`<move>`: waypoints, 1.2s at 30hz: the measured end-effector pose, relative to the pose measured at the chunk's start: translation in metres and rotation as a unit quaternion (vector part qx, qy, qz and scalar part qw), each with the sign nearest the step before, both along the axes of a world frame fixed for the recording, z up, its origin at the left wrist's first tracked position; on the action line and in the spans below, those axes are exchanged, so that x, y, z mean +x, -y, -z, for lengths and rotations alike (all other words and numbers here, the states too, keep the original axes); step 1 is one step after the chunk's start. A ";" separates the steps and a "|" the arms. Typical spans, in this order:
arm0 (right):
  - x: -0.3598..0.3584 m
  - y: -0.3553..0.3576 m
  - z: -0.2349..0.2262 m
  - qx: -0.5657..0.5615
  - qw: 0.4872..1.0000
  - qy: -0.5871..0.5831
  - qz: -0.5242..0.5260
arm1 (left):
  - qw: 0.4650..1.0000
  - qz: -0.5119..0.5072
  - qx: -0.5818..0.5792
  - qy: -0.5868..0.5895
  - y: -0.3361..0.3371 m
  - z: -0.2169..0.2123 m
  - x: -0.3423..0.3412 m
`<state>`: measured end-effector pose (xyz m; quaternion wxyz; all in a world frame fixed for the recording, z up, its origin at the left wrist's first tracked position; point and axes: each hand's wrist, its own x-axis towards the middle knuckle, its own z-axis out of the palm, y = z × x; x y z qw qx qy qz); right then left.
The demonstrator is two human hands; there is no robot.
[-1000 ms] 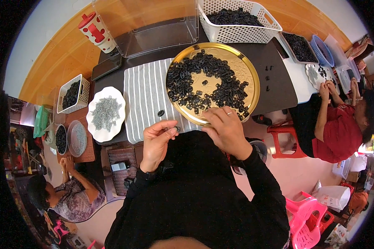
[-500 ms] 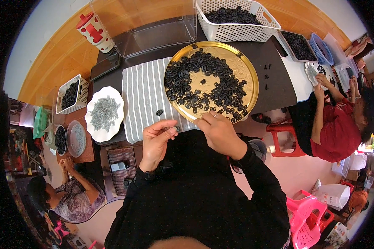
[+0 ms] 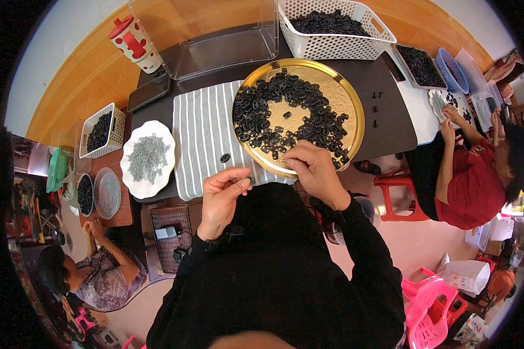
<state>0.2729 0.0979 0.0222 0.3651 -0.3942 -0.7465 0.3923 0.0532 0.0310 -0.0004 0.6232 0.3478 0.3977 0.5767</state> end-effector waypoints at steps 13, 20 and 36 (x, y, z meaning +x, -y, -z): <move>-0.010 0.002 -0.009 0.048 0.998 0.016 0.043 | 1.000 -0.010 -0.015 0.000 0.002 -0.001 0.000; -0.040 0.019 -0.020 0.031 0.995 -0.054 -0.072 | 0.999 0.018 0.032 -0.034 0.004 -0.011 0.001; -0.060 0.019 -0.028 0.102 0.985 -0.031 -0.134 | 0.998 0.017 0.033 -0.055 0.017 -0.015 -0.006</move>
